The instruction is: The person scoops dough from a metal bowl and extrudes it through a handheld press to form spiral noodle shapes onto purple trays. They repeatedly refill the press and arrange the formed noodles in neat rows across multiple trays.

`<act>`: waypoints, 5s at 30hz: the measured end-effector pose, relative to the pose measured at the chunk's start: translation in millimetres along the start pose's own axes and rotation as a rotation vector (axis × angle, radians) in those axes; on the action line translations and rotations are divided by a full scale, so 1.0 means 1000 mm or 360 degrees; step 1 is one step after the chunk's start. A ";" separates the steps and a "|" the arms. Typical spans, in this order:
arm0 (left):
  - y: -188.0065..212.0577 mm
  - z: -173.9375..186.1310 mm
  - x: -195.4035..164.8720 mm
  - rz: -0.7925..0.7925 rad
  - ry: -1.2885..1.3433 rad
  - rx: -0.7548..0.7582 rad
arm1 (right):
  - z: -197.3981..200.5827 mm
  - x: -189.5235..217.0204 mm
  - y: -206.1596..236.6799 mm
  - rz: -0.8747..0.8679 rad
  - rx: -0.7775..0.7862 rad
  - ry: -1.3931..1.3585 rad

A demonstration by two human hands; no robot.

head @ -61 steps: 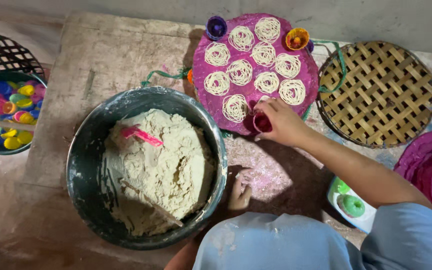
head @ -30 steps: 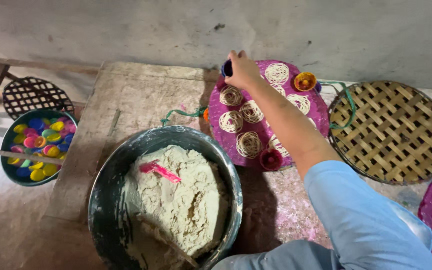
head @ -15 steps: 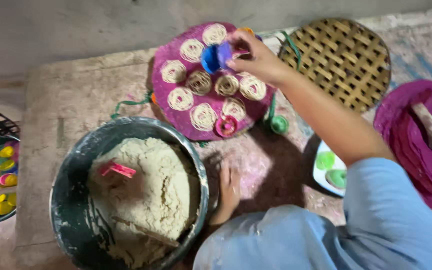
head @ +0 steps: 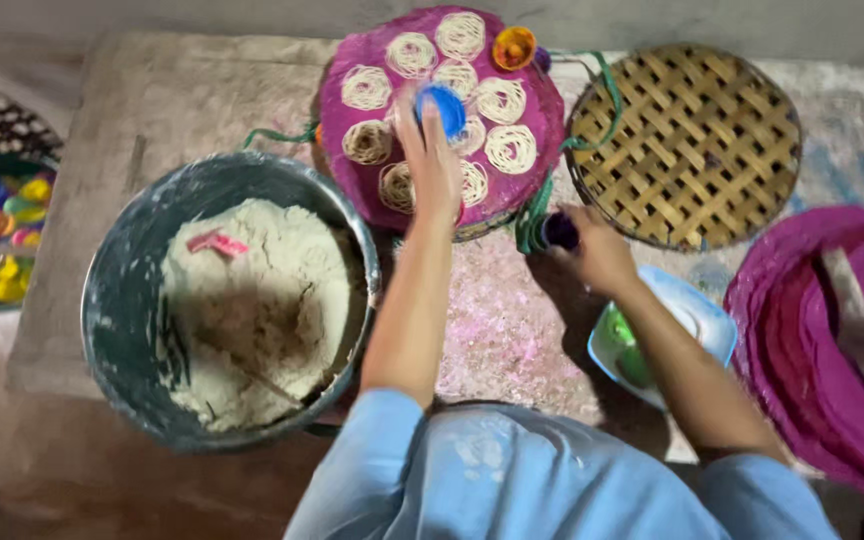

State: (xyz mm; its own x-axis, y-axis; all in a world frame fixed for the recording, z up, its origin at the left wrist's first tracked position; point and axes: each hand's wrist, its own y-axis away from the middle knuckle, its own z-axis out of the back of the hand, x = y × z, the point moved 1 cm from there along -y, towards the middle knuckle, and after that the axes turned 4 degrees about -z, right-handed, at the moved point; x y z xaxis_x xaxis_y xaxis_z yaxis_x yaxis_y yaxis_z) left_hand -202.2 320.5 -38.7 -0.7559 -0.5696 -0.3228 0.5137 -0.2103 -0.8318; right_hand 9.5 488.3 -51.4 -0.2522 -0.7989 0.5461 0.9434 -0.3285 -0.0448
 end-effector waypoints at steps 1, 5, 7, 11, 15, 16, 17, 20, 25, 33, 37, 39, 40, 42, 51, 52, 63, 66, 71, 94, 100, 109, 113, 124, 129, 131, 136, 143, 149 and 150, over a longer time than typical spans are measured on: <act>-0.034 -0.011 0.017 0.0193 0.0250 -0.0022 | -0.009 -0.004 -0.001 0.0053 -0.0030 0.0031; -0.132 0.000 0.069 0.0944 0.0632 -0.0023 | -0.012 -0.027 0.012 0.0273 -0.0436 0.0016; -0.155 0.012 0.090 0.1374 0.0031 0.0318 | 0.004 -0.048 0.025 0.0118 -0.0535 -0.0284; -0.179 0.020 0.111 0.1227 -0.0261 0.0434 | 0.034 -0.095 0.055 -0.0138 -0.0711 -0.0522; -0.185 -0.001 0.131 0.1327 -0.0345 0.0693 | 0.047 -0.135 0.092 -0.0453 -0.0932 -0.0616; -0.185 -0.007 0.136 0.1400 -0.0358 0.0819 | 0.048 -0.144 0.097 -0.0476 -0.0960 -0.0608; -0.183 -0.012 0.141 0.1337 -0.0319 0.0791 | 0.048 -0.151 0.101 -0.0502 -0.0988 -0.0600; -0.177 -0.024 0.149 0.1219 -0.0291 0.0824 | 0.054 -0.171 0.100 -0.0509 -0.1083 -0.0549; -0.178 -0.027 0.140 0.1176 -0.0532 0.1170 | 0.079 -0.191 0.065 -0.0677 -0.1121 -0.0277; -0.190 0.001 0.040 0.0407 0.0083 0.0649 | 0.133 -0.173 0.000 -0.1285 -0.0721 0.0575; -0.167 0.014 -0.032 -0.0031 0.0644 0.0601 | 0.146 -0.164 0.017 -0.1647 -0.0809 0.0233; -0.141 0.020 -0.067 -0.0236 0.0781 0.0485 | 0.154 -0.162 0.025 -0.1579 -0.0939 0.0179; -0.124 0.018 -0.084 -0.0051 0.0924 0.0639 | 0.159 -0.162 0.027 -0.1419 -0.1106 0.0253; -0.090 0.011 -0.113 0.0039 0.1150 0.0768 | 0.170 -0.166 0.029 -0.1149 -0.1517 -0.0644; 0.100 -0.039 -0.180 0.0904 0.1827 0.1221 | 0.196 -0.208 0.151 -0.0621 -0.1608 -0.1804; 0.114 -0.032 -0.183 0.1215 0.2094 0.1199 | 0.184 -0.208 0.179 -0.0601 -0.1632 -0.1767; 0.236 0.103 -0.212 0.1750 0.2100 0.0674 | 0.073 -0.233 0.351 -0.0525 -0.1150 -0.1353; 0.250 0.102 -0.215 0.1826 0.2014 0.0695 | 0.141 -0.311 0.381 -0.0868 -0.1701 -0.0322; 0.261 0.100 -0.216 0.1823 0.1919 0.0755 | 0.227 -0.397 0.436 -0.2177 -0.1555 0.0407; 0.276 0.108 -0.220 0.1887 0.1960 0.0746 | 0.410 -0.207 0.272 0.0368 -0.1512 0.1101; 0.275 0.117 -0.217 0.1592 0.1390 0.0732 | 0.380 -0.058 0.213 0.0524 -0.0709 -0.0056; 0.216 0.147 -0.262 0.1354 0.1667 0.0722 | 0.360 -0.103 0.224 -0.0276 -0.1279 -0.1334; 0.194 0.134 -0.267 0.1508 0.1734 0.0821 | 0.249 -0.171 0.218 -0.0392 -0.1126 -0.1175; 0.202 0.125 -0.255 0.0582 0.0322 0.0865 | 0.122 -0.215 0.248 -0.0232 -0.1033 -0.0137; 0.200 0.121 -0.258 0.0803 0.0201 0.1159 | 0.144 -0.230 0.280 -0.0403 -0.1097 0.0023; 0.198 0.121 -0.259 0.0628 0.0200 0.1095 | 0.167 -0.255 0.310 -0.0718 -0.1229 0.0308; 0.193 0.129 -0.259 0.0443 0.0266 0.0837 | 0.217 -0.331 0.364 -0.0968 -0.0888 0.0968; 0.181 0.165 -0.259 0.0254 0.0231 0.0793 | 0.244 -0.362 0.364 -0.0488 -0.0559 0.1046; 0.152 0.228 -0.265 0.0073 0.0558 0.0874 | 0.251 -0.290 0.344 -0.0573 -0.0904 0.0316; 0.144 0.240 -0.266 0.0036 0.0659 0.0898 | 0.248 -0.262 0.333 -0.0470 -0.0841 0.0054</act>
State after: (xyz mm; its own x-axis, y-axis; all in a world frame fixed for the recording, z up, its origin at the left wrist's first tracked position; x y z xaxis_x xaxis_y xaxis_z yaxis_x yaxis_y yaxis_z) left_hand 170.2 251.0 35.4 -0.7775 -0.2528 -0.5758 0.5785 -0.6465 -0.4973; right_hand 442.5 712.9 -1.9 -0.5021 -0.6485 0.5721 0.6000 -0.7377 -0.3095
